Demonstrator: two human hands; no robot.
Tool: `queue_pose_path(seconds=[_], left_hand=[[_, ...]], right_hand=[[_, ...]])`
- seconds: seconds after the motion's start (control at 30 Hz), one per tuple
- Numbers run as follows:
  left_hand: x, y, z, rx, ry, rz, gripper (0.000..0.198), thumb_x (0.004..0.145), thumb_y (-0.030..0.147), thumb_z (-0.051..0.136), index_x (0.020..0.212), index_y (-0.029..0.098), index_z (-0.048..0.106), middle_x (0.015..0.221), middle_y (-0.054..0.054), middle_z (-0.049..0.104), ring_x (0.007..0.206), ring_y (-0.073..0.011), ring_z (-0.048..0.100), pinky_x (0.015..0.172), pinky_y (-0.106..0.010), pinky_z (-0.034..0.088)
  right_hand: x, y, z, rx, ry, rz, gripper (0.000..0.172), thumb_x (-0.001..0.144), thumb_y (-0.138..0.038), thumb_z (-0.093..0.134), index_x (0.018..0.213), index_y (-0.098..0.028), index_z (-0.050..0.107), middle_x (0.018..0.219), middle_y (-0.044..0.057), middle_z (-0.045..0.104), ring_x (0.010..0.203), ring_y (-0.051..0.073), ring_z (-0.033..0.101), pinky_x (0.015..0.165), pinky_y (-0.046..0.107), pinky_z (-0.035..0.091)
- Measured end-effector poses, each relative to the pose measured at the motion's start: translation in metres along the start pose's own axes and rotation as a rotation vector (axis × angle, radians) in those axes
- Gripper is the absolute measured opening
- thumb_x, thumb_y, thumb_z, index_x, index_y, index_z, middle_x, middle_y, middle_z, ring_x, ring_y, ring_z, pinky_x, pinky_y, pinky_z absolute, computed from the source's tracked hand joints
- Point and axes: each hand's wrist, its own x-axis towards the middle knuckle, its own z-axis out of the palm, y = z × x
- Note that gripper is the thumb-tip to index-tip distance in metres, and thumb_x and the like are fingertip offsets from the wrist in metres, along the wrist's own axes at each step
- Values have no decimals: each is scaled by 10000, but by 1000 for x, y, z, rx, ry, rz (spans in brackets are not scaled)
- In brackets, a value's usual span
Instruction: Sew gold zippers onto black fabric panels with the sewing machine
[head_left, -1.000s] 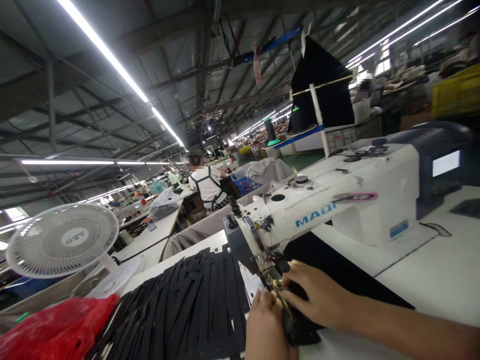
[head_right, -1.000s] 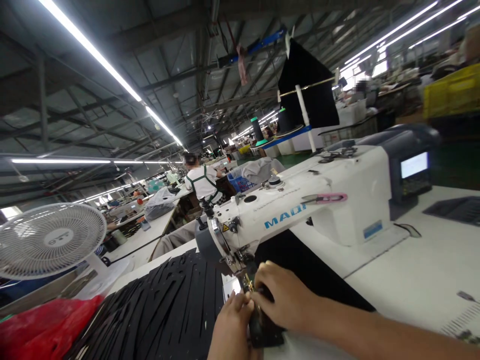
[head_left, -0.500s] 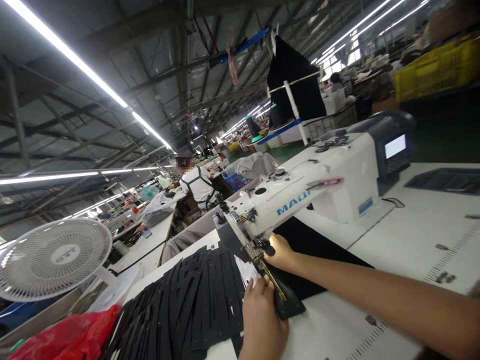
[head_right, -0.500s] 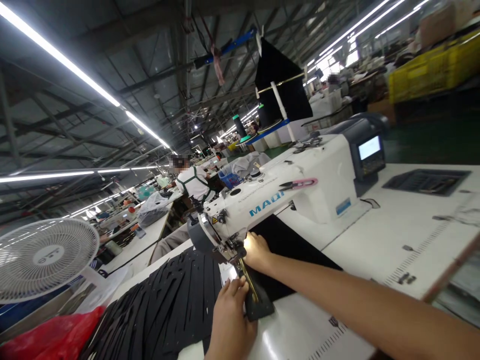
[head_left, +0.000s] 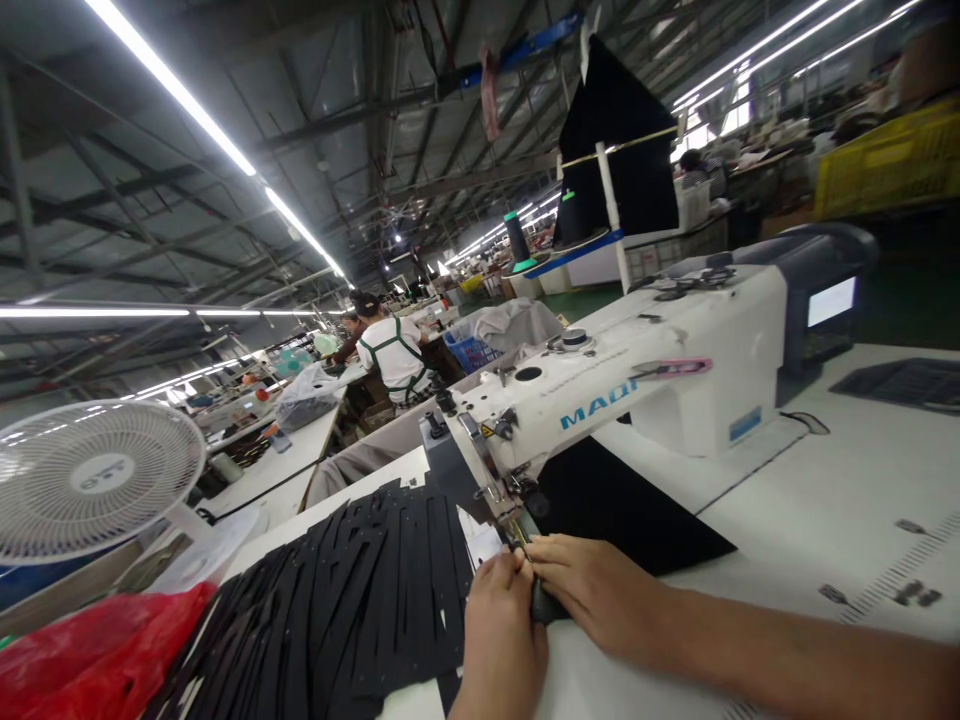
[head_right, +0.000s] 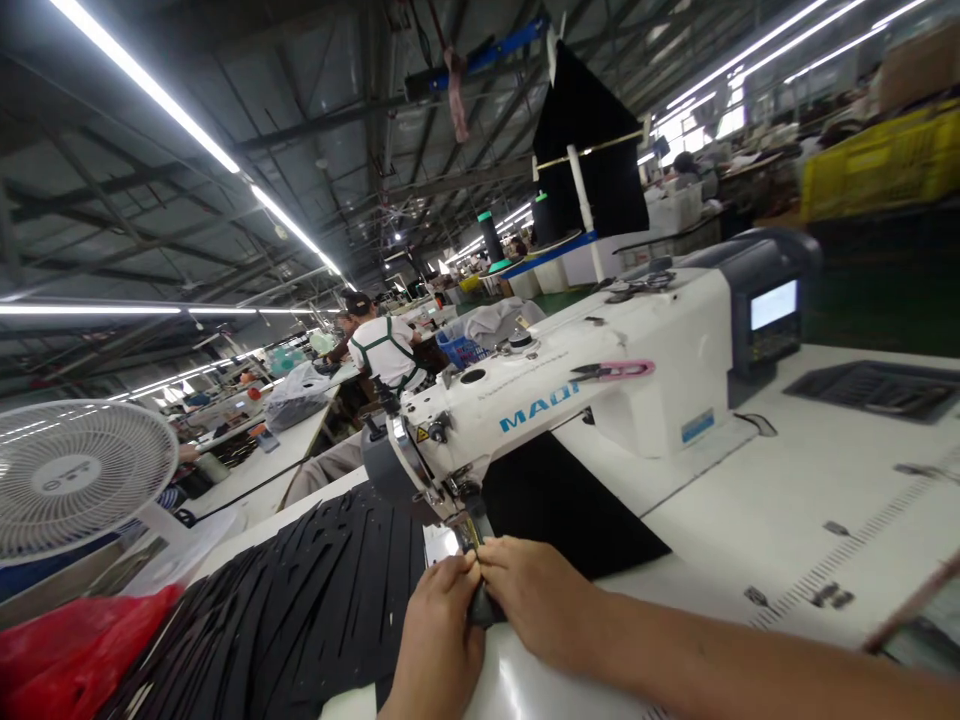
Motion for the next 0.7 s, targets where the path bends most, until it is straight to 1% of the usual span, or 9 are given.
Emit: queue_pose_path(seconds=[0.13, 0.27, 0.33, 0.37, 0.43, 0.47, 0.53, 0.63, 0.7], left_hand=[[10, 4, -9, 39, -87, -115, 470, 576, -52, 431, 961, 140, 622, 1040, -89, 579, 976, -251, 507, 915, -383, 422], [9, 7, -11, 36, -38, -181, 422, 629, -73, 438, 938, 165, 597, 1019, -63, 550, 919, -224, 498, 852, -350, 408], [6, 8, -13, 86, 27, -246, 312, 666, -34, 481, 891, 159, 578, 961, -63, 535, 864, -227, 490, 788, -354, 400], [3, 8, -15, 118, 52, -282, 237, 677, -7, 503, 837, 156, 567, 912, -59, 530, 832, -229, 485, 754, -357, 392], [-1, 8, -16, 152, 82, -333, 144, 679, 23, 518, 710, 163, 532, 808, -43, 519, 782, -226, 477, 707, -357, 374], [-4, 7, -16, 134, 89, -326, 136, 681, 32, 515, 679, 168, 520, 782, -36, 521, 764, -222, 478, 691, -356, 369], [-9, 4, -11, 43, 138, -221, 137, 703, 56, 502, 737, 176, 558, 834, -42, 559, 796, -226, 497, 704, -365, 379], [-13, -4, 2, -68, 233, 61, 262, 769, 101, 457, 955, 212, 604, 995, -54, 607, 969, -255, 512, 806, -416, 401], [-13, -7, 10, -64, 258, 178, 285, 788, 97, 419, 940, 228, 622, 991, -46, 632, 1021, -259, 520, 868, -456, 394]], right_hand=[[8, 3, 0, 55, -6, -20, 319, 879, -112, 344, 967, -117, 650, 1018, 96, 648, 998, 195, 569, 908, 330, 461], [1, 19, -11, -81, 25, -9, 333, 880, -102, 338, 1004, -161, 642, 1077, 83, 640, 1060, 193, 553, 976, 367, 406], [-5, 38, -24, -302, 69, 169, 303, 891, -154, 363, 1039, -145, 627, 1136, 121, 613, 1099, 242, 532, 980, 431, 386], [-7, 49, -31, -416, 83, 328, 286, 897, -215, 394, 1045, -115, 617, 1145, 160, 599, 1104, 283, 525, 951, 453, 401], [-11, 70, -46, -525, 12, 642, 345, 888, -361, 455, 978, -64, 606, 1022, 213, 623, 986, 335, 580, 804, 448, 469], [-12, 78, -53, -530, -27, 734, 368, 873, -409, 480, 931, -67, 601, 935, 204, 641, 896, 332, 611, 719, 426, 487], [-13, 89, -62, -505, -69, 787, 340, 863, -432, 493, 876, -104, 581, 839, 153, 657, 789, 300, 637, 620, 378, 485], [-10, 90, -66, -514, -45, 770, 249, 874, -374, 482, 905, -136, 549, 888, 114, 663, 825, 269, 641, 619, 340, 470], [-8, 87, -66, -543, -32, 764, 210, 867, -315, 489, 947, -126, 535, 897, 121, 667, 814, 269, 646, 600, 329, 458]])
